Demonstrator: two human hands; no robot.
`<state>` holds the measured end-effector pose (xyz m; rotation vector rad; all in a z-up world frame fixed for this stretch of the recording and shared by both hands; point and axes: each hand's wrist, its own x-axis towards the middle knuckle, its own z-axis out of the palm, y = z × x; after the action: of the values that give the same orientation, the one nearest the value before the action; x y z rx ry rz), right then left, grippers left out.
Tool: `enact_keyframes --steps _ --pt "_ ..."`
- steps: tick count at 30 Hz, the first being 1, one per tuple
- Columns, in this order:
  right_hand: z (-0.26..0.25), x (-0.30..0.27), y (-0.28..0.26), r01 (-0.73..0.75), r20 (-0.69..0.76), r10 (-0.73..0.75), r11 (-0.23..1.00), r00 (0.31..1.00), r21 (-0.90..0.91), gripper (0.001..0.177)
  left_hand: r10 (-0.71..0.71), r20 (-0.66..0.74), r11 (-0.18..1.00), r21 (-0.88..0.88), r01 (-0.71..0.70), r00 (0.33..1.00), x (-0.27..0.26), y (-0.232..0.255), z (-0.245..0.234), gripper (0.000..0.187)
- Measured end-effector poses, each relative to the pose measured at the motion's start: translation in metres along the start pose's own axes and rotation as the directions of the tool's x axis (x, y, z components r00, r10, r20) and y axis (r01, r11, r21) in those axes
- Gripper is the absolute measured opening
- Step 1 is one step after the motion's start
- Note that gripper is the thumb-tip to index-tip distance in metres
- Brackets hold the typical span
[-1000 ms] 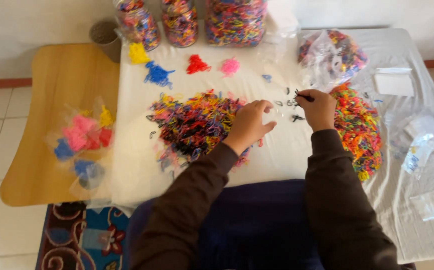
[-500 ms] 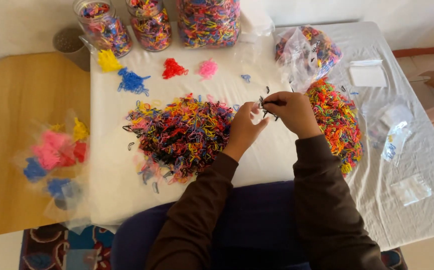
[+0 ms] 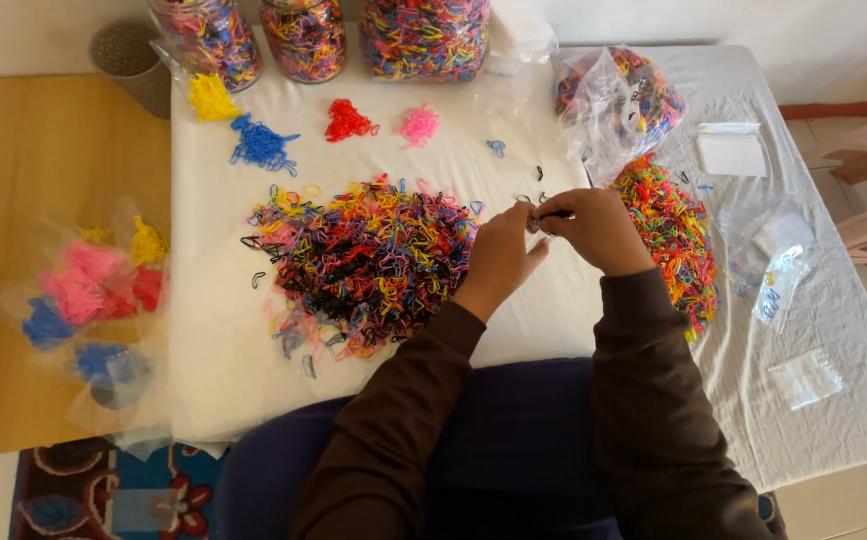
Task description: Sorting a large pile of multi-colored rubber bands into separate color-coded piles and placing them into small plastic bags.
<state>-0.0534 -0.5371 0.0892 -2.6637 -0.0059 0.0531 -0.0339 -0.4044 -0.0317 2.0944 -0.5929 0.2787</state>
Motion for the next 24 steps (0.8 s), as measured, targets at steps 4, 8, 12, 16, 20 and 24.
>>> enact_keyframes --steps 4,8,12,16,20,24 --pt "-0.004 -0.008 -0.014 0.02 0.032 -0.021 0.999 0.999 0.049 0.02 0.007 -0.027 1.0 0.006 -0.007 1.0 -0.003 0.0 -0.002 0.042" --pt "0.001 -0.005 -0.012 0.03 0.089 -0.032 0.999 0.995 0.027 0.023 -0.011 -0.011 0.998 -0.06 0.01 1.0 -0.005 -0.001 -0.003 0.044" --pt "0.007 -0.002 -0.013 0.029 0.096 -0.03 0.999 0.995 0.015 0.025 -0.06 0.002 0.995 -0.076 0.06 0.998 -0.005 0.009 -0.012 0.051" --pt "0.002 -0.002 -0.012 0.028 0.066 -0.033 0.997 0.997 0.076 0.027 -0.18 0.258 0.93 -0.271 0.25 0.949 0.001 0.026 -0.05 0.066" --pt "-0.002 -0.002 0.003 -0.077 0.032 0.073 0.982 0.997 0.173 0.034 -0.138 0.385 0.894 -0.349 0.282 0.912 0.007 0.029 -0.073 0.071" --pt "0.004 0.004 0.015 -0.094 0.013 0.093 0.985 0.996 0.148 0.022 -0.154 0.466 0.82 -0.432 0.376 0.871 0.011 0.033 -0.088 0.07"
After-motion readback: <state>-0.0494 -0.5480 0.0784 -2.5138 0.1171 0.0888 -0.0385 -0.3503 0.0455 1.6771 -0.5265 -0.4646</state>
